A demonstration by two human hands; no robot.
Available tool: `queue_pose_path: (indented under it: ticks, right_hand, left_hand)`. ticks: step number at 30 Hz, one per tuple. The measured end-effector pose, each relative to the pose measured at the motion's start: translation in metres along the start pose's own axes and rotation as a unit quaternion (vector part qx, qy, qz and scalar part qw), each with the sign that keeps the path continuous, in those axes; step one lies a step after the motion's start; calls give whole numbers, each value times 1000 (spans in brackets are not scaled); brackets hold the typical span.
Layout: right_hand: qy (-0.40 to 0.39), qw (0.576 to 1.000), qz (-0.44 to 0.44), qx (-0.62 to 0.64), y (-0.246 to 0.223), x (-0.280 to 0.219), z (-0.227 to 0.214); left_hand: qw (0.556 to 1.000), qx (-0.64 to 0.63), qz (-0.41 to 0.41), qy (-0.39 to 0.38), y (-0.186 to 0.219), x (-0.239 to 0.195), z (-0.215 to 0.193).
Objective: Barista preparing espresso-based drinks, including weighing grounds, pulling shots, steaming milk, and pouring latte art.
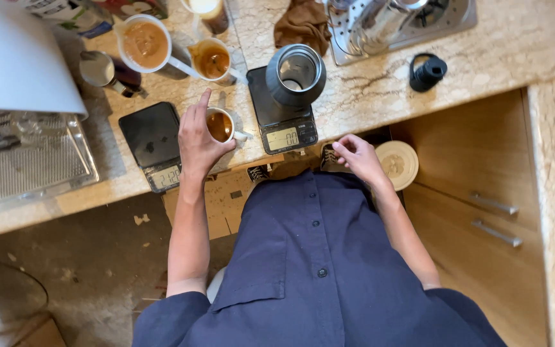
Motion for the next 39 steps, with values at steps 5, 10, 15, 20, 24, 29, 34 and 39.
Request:
queue_pose_path:
  ticks: [5,10,15,20,24,29,34,39]
  right_hand:
    - [-12,999,-17,-38,10,21,-57]
    - [-6,996,-5,-89,-3,24,-94]
    - [-11,994,-5,-108,-12,28,-90]
    - [18,997,6,-72,-15,26,-46]
    - [-15,994,27,-100,-16,1,-14]
    - [13,986,105,-132,-32,-30,-52]
    - [218,971,91,-39,16,-37,-161]
    - [441,896,-24,45,52,-23,-315]
  left_hand:
    - [995,-3,-68,70,16,-9,-39]
    - [987,4,-143,77,-1,-22,-83]
    - [986,67,-149,43,-57,-25,-94]
    - [989,56,-136,-4,-75,-16,-106]
    - [976,85,-164,-118,-43,-5,-122]
    - [977,169,-47,-120,9,-4,-132]
    - [960,193,149,-137,42,-9,-78]
    - [892,177,81,-408,64,-32,47]
Point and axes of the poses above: each hand's wrist, its own x-axis towards the middle knuckle, its own z-axis out of the palm, y = z × x, the point moved 1 cm from there along x, towards the middle knuckle, and after that the axes turned 2 degrees about -y, right-handed, at the moved point
